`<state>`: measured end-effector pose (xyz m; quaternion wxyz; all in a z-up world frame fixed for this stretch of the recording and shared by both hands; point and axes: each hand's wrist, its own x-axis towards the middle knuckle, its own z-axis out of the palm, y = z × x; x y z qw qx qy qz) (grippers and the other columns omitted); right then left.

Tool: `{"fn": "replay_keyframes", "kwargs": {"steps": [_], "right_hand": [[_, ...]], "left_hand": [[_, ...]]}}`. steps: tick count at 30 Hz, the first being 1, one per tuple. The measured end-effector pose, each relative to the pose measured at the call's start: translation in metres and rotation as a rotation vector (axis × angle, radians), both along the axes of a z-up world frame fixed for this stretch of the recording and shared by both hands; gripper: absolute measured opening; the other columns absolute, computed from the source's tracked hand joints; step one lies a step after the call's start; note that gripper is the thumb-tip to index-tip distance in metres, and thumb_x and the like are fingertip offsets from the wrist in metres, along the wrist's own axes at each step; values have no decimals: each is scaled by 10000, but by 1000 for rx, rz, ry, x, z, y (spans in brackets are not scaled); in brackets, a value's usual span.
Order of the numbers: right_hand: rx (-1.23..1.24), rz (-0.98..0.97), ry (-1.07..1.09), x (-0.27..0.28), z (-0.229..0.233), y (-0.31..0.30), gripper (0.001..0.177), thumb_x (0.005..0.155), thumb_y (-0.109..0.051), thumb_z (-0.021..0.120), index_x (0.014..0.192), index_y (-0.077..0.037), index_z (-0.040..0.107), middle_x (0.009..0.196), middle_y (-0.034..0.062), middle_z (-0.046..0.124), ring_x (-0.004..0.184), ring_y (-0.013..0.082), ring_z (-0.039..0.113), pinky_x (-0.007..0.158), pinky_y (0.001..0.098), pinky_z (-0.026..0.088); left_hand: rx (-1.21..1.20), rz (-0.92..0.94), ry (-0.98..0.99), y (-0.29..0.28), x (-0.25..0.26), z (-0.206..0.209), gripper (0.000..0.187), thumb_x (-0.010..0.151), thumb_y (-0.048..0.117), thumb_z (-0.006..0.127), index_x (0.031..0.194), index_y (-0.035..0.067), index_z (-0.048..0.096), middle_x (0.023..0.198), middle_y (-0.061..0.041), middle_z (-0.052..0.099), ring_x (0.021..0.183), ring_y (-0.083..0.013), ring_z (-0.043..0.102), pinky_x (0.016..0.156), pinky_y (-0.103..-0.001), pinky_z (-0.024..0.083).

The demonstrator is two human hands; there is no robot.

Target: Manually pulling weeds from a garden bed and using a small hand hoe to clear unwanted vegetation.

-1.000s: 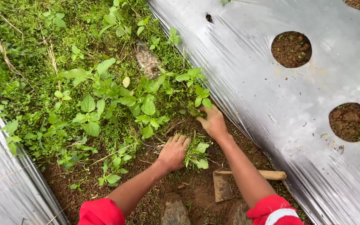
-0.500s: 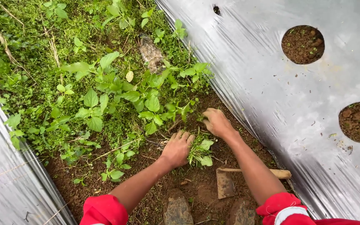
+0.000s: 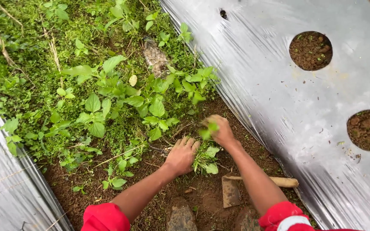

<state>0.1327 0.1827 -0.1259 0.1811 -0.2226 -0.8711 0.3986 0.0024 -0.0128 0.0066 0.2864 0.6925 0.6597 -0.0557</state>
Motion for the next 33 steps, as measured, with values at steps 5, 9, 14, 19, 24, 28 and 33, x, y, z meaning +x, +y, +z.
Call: {"fn": "replay_keyframes", "kwargs": {"steps": [5,9,14,19,24,28,33], "right_hand": [[-240,-80,-117,-3,71,-13,156,937,-37,631,1007,26,755,846,222,734,798,396,689,818,521,572],[-208,-307,-463,-60,151,-29,720,853,-407,856,1234,75,480,1094,278,587,909,466,718,765,520,650],[249,-132,-800,-60,57,-4,647,850,-409,821,1142,111,570,968,248,567,762,470,722,589,521,643],[240,81,-793,-31,46,-9,244,967,-241,645,976,-37,778,791,187,745,726,353,775,565,442,650],[150,237,-563,-36,90,-41,246,1021,-141,452,1008,-115,696,739,82,650,627,232,677,596,319,575],[176,29,-405,-79,84,-25,342,1067,-329,474,1092,-43,661,710,192,641,659,345,684,661,476,522],[424,10,-493,-92,34,-12,417,866,-23,662,1244,-195,709,1210,170,685,926,365,720,775,479,594]], "left_hand": [[12,7,-4,0,1,-11,914,708,281,903,1429,65,383,1389,-184,503,1356,-382,468,1146,-500,387],[-10,11,-6,-1,3,-6,923,713,264,900,1448,71,376,1407,-185,493,1374,-391,450,1155,-510,377],[-2,27,-1,1,-1,-8,923,703,244,906,1445,66,386,1383,-188,506,1350,-391,477,1156,-504,376],[60,32,9,-2,4,-21,951,673,279,920,1432,82,382,1368,-167,512,1334,-385,490,1142,-501,390],[-27,59,-26,-3,2,-30,891,688,204,865,1430,63,392,1368,-198,502,1190,-382,606,1128,-549,398],[85,41,4,-3,4,-23,949,649,282,903,1419,70,390,1323,-160,524,1205,-377,596,1070,-484,430],[100,40,19,-6,5,-39,968,636,337,926,1415,100,402,1306,-142,535,1269,-336,529,1090,-453,422]]}}
